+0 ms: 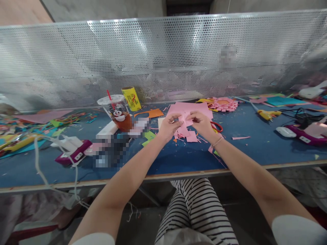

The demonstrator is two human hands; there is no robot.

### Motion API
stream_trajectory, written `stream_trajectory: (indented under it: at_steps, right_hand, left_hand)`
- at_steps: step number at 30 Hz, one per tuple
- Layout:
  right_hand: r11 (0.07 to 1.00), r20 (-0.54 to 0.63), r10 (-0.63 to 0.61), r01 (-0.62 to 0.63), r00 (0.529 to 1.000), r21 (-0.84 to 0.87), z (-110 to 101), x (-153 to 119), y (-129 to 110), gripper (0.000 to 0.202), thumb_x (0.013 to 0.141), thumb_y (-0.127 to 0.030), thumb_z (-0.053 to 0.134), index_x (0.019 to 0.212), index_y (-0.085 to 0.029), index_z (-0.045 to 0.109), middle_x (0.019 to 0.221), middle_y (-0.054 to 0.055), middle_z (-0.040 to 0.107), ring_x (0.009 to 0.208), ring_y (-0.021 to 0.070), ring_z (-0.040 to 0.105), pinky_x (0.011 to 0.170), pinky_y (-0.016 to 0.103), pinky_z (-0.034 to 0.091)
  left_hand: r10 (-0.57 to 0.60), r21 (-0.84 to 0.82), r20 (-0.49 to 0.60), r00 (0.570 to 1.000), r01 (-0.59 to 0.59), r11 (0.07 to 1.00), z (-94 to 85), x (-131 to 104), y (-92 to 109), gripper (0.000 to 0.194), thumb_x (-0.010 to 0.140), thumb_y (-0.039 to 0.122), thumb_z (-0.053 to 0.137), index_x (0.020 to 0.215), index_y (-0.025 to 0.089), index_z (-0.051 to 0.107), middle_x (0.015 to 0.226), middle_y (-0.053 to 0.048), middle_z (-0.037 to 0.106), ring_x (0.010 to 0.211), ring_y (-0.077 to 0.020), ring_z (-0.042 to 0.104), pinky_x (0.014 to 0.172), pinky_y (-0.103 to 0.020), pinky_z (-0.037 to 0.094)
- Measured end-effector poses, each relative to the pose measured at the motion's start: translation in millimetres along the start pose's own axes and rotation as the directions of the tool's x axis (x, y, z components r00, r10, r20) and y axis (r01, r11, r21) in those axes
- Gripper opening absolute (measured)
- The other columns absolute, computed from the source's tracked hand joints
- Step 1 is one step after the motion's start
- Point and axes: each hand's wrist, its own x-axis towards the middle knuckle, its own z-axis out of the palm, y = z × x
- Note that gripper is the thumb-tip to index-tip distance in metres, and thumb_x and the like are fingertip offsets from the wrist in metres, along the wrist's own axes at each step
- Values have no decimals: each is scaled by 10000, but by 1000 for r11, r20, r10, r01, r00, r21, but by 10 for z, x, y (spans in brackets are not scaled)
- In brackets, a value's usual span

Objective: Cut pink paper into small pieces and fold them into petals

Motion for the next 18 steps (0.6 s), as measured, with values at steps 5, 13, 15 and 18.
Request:
stream_trajectory:
  at_steps: [5, 13, 15, 18]
  right_hand:
    - [989, 39, 76, -80, 996, 126, 8, 3, 52, 185, 655, -118, 534, 795, -187, 634, 869, 33, 637, 823, 144, 601, 762, 301, 484]
    - [993, 42, 15, -20, 999, 116, 22, -9, -14, 159, 661, -116, 541, 784, -191, 609, 846, 30, 617, 801, 142, 591, 733, 296, 482]
    - [994, 24, 0, -3, 1000, 107, 30, -18, -47, 151, 656, -115, 549, 781, -188, 593, 838, 29, 607, 791, 141, 585, 720, 293, 481]
    - [998, -8, -1, 2, 1000, 68, 44, -30, -68, 124, 659, -126, 565, 767, -188, 570, 827, 27, 598, 778, 141, 575, 707, 291, 481]
  left_hand:
    - [-42, -94, 23, 999, 44, 995, -18, 12, 21, 383, 552, 155, 717, 911, 211, 594, 799, 23, 590, 653, -49, 550, 636, -204, 449]
    - [-104, -135, 78, 991, 114, 984, 7, -21, 55, 442, 555, 127, 716, 957, 228, 564, 624, 69, 524, 579, -45, 530, 575, -187, 420]
    - [-128, -123, 75, 989, 137, 983, 31, -39, 72, 459, 544, 117, 721, 958, 222, 554, 619, 71, 521, 574, -44, 528, 592, -195, 428]
    - [-135, -92, 74, 988, 142, 986, 60, -63, 96, 459, 548, 118, 720, 963, 213, 548, 614, 69, 520, 560, -42, 520, 609, -206, 437]
